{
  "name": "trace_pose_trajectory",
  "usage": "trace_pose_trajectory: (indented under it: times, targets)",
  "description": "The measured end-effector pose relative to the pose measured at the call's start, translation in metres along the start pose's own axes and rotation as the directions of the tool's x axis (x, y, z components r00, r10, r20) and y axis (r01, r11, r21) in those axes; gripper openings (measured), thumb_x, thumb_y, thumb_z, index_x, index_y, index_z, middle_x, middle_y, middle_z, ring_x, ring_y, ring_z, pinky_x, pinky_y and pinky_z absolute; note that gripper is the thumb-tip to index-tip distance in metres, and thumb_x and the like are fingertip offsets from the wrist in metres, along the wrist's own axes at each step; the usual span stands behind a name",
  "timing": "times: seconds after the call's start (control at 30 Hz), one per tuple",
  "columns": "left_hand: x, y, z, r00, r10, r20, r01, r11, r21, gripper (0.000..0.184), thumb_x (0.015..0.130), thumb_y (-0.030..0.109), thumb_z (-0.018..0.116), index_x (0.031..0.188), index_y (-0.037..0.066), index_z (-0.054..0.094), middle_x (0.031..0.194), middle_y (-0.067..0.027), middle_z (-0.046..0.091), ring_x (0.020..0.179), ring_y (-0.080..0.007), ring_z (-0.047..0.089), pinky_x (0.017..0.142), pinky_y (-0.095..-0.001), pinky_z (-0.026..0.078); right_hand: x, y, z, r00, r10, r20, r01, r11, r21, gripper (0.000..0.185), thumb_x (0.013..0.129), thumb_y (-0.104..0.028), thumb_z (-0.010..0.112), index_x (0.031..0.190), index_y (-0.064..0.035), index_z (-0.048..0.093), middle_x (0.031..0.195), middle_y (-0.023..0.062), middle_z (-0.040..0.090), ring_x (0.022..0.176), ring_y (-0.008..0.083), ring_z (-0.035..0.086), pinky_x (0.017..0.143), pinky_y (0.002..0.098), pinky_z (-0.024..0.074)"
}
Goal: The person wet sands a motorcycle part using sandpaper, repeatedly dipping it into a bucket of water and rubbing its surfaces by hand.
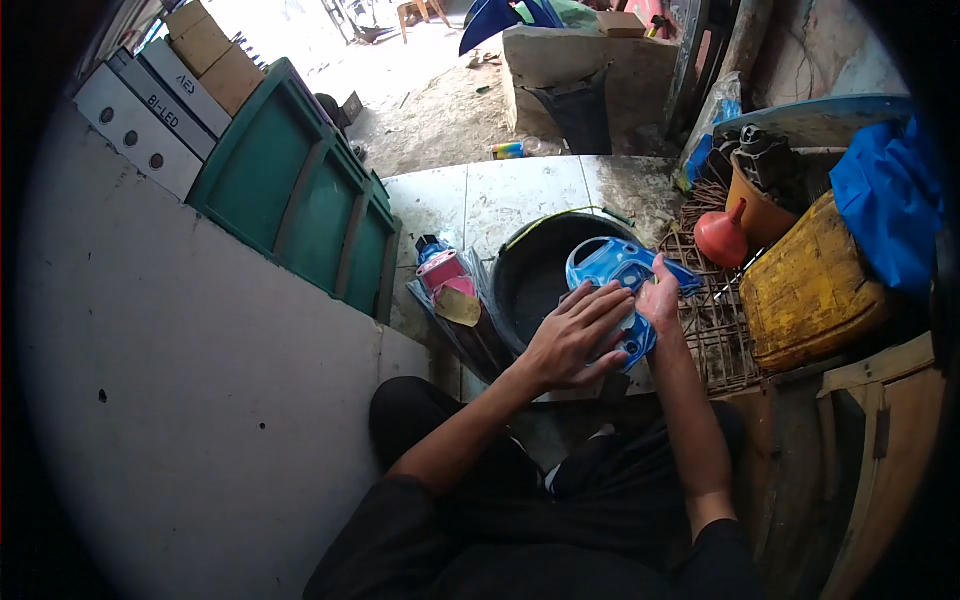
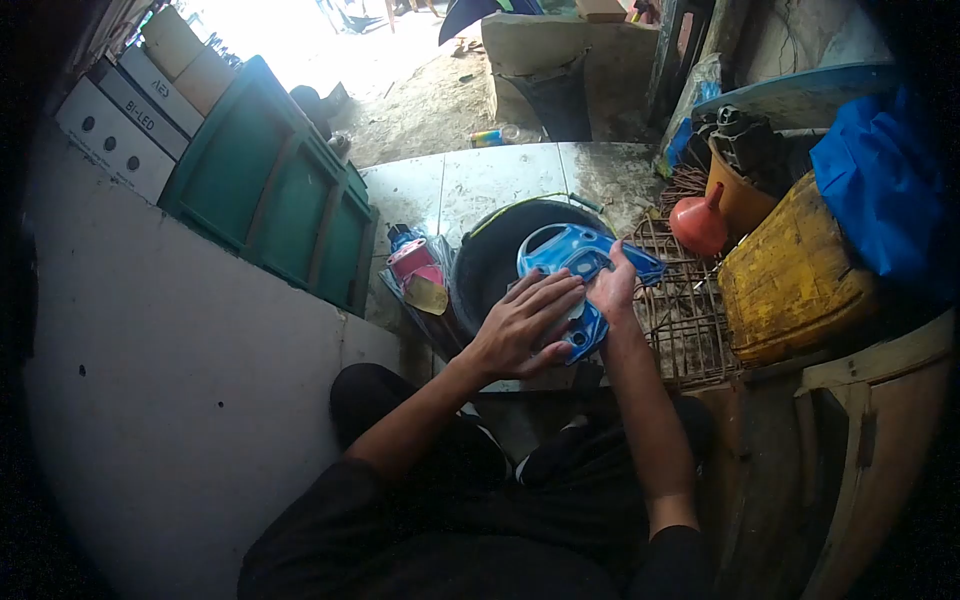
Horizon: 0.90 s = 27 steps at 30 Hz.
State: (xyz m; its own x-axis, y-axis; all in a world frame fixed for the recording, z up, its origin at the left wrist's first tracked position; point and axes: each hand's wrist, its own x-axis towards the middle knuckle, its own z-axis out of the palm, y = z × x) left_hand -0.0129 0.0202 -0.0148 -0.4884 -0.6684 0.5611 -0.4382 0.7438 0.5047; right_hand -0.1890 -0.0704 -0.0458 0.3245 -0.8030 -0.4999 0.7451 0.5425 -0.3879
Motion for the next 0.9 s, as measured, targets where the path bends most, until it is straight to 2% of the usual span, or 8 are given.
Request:
trace_pose_trajectory:
  times: [0.17,0.37,0.43,0.5,0.57,0.7,0.83,0.9]
  targets:
    - [-0.004,-0.012,0.002,0.962,-0.271,0.014,0.264,0.947,0.183,0.06,0.096,0.042,0.051,0.145,0.008,0.045,0.15,-0.0161,0.044,0.143,-0.0329,0.036,0.117,-0.0539,0.021,0.004,0.008,-0.005,0.997,0.058,0.058,-0.059,0.998,0.017,0.067,0.101,-0.057,0.034,0.132,0.0012,0.048,0.131,0.0196,0.057,0.118,0.0356,0.056,0.106,0.05,0.0403]
    - [-0.01,0.016,0.014,0.986,0.068,0.149,-0.085,0.99,0.109,0.074,0.089,0.063,0.052,0.143,0.012,0.048,0.151,-0.0137,0.042,0.142,-0.0328,0.036,0.116,-0.0514,0.026,0.011,-0.001,-0.016,0.989,0.149,-0.005,-0.149,0.982,-0.117,0.069,0.1,-0.059,0.037,0.131,0.0022,0.048,0.129,0.0221,0.057,0.116,0.0373,0.057,0.104,0.0513,0.043]
    - [-0.004,0.002,0.006,0.998,-0.057,-0.008,0.058,0.991,0.121,0.075,0.089,0.065,0.051,0.141,0.011,0.05,0.15,-0.0138,0.044,0.141,-0.0325,0.039,0.115,-0.0504,0.026,0.024,-0.005,-0.03,0.972,0.236,0.02,-0.235,0.971,-0.043,0.07,0.1,-0.058,0.036,0.132,0.0033,0.047,0.129,0.0236,0.057,0.115,0.0385,0.057,0.104,0.0512,0.0438]
    - [-0.004,-0.002,0.007,0.996,-0.087,0.009,0.085,0.988,0.13,0.079,0.089,0.069,0.046,0.142,0.01,0.049,0.15,-0.0136,0.044,0.14,-0.0324,0.04,0.115,-0.0498,0.027,0.024,-0.006,-0.021,0.998,0.014,-0.059,-0.019,0.996,-0.085,0.069,0.1,-0.057,0.036,0.132,0.0042,0.047,0.128,0.0231,0.058,0.115,0.0391,0.058,0.104,0.0513,0.0439]
    - [-0.012,0.006,0.023,0.992,-0.122,-0.043,0.124,0.992,0.026,0.083,0.089,0.072,0.042,0.144,0.01,0.047,0.149,-0.0134,0.045,0.14,-0.033,0.04,0.115,-0.0502,0.026,0.026,-0.006,-0.032,1.0,0.011,0.006,-0.011,0.991,-0.132,0.067,0.101,-0.055,0.036,0.132,0.0044,0.047,0.127,0.0233,0.058,0.116,0.0395,0.057,0.105,0.0528,0.0417]
    - [-0.012,0.019,0.013,0.992,0.122,0.028,-0.121,0.992,-0.039,0.066,0.096,0.059,0.041,0.14,0.01,0.052,0.145,-0.0143,0.049,0.137,-0.0322,0.043,0.114,-0.0506,0.026,0.006,-0.008,-0.012,0.995,0.092,-0.029,-0.092,0.996,0.017,0.068,0.101,-0.055,0.037,0.132,0.0041,0.047,0.13,0.0226,0.057,0.12,0.0384,0.054,0.107,0.0532,0.0391]
    - [-0.003,-0.016,0.018,0.922,-0.323,-0.214,0.295,0.943,-0.156,0.053,0.101,0.043,0.036,0.133,0.008,0.059,0.137,-0.0162,0.058,0.133,-0.0339,0.048,0.111,-0.0494,0.029,-0.001,0.0,-0.004,0.996,0.074,0.051,-0.077,0.995,0.062,0.071,0.1,-0.056,0.037,0.133,0.0062,0.046,0.133,0.023,0.055,0.121,0.0373,0.053,0.108,0.052,0.0377]
    - [-0.008,0.005,0.023,0.951,-0.246,-0.187,0.234,0.969,-0.085,0.054,0.102,0.041,0.03,0.131,0.008,0.061,0.137,-0.0138,0.058,0.133,-0.0331,0.048,0.112,-0.0501,0.027,0.013,-0.001,-0.021,0.997,0.076,-0.003,-0.076,0.997,-0.029,0.071,0.1,-0.056,0.037,0.132,0.0058,0.047,0.133,0.023,0.055,0.121,0.037,0.053,0.109,0.0505,0.0376]
